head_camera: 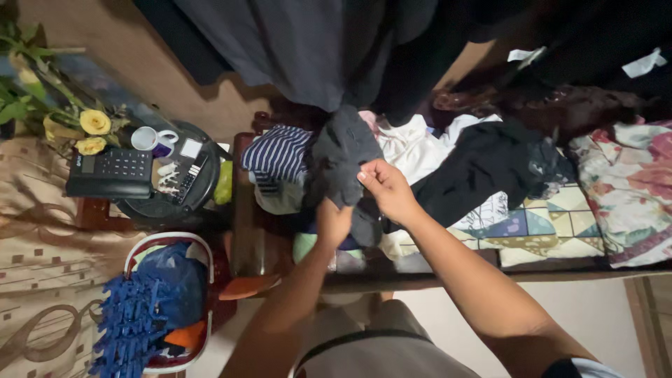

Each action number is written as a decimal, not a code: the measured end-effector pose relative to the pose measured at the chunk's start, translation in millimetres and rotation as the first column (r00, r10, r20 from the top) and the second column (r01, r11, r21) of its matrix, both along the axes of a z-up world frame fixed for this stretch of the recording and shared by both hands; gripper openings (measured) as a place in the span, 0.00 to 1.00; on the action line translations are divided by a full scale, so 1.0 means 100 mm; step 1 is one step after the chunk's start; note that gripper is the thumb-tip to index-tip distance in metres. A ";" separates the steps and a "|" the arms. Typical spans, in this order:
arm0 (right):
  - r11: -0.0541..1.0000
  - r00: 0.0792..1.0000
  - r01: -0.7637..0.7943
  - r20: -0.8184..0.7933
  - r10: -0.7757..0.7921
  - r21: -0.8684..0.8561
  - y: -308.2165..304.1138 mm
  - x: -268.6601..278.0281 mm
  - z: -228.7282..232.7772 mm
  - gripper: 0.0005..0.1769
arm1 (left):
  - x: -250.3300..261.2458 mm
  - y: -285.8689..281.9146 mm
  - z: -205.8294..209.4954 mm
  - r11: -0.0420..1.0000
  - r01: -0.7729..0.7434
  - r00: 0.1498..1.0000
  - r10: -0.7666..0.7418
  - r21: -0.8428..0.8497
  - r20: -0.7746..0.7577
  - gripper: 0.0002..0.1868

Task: The person sorts items of clothing from a storage chest, carrying them to an ironing board.

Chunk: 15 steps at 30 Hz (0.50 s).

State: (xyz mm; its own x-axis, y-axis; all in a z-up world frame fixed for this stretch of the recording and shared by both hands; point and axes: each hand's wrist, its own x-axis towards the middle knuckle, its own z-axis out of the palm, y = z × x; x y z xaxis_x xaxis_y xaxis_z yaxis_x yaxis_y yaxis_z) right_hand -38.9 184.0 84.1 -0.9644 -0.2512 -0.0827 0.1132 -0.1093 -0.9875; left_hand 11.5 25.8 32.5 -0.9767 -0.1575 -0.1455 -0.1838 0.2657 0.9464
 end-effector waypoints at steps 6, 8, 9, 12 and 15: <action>0.911 0.847 0.200 -0.531 0.024 0.360 0.26 0.33 0.49 0.31 | 0.00 -0.39 0.41 0.931 0.096 0.994 -0.072 0.351 -0.081 0.34; 0.922 0.939 0.159 -0.342 -0.031 0.353 0.36 0.41 0.47 0.47 | -0.02 -0.46 0.37 0.801 0.013 1.000 -0.022 0.599 0.008 0.32; 0.927 0.970 0.136 -0.237 -0.053 0.349 0.42 0.46 0.43 0.55 | -0.01 -0.51 0.30 0.904 0.097 0.991 -0.050 0.416 -0.123 0.30; 0.999 0.999 0.003 0.042 -0.001 -0.037 0.56 0.59 0.24 0.63 | 0.03 -0.59 0.04 0.874 0.137 0.986 -0.075 0.467 -0.149 0.25; 0.987 0.993 -0.010 0.114 0.028 -0.158 0.71 0.66 0.11 0.62 | 0.07 -0.54 -0.05 0.197 -0.122 0.978 -0.145 0.973 0.152 0.23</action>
State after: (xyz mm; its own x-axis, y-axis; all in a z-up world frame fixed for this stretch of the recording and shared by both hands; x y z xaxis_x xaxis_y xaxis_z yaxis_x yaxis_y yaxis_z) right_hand 26.9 254.8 95.3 -0.9454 -0.2883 -0.1518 0.2294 -0.2581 -0.9385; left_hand 18.6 -28.6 27.2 -0.9109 0.2518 -0.3268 -0.3740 -0.8384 0.3965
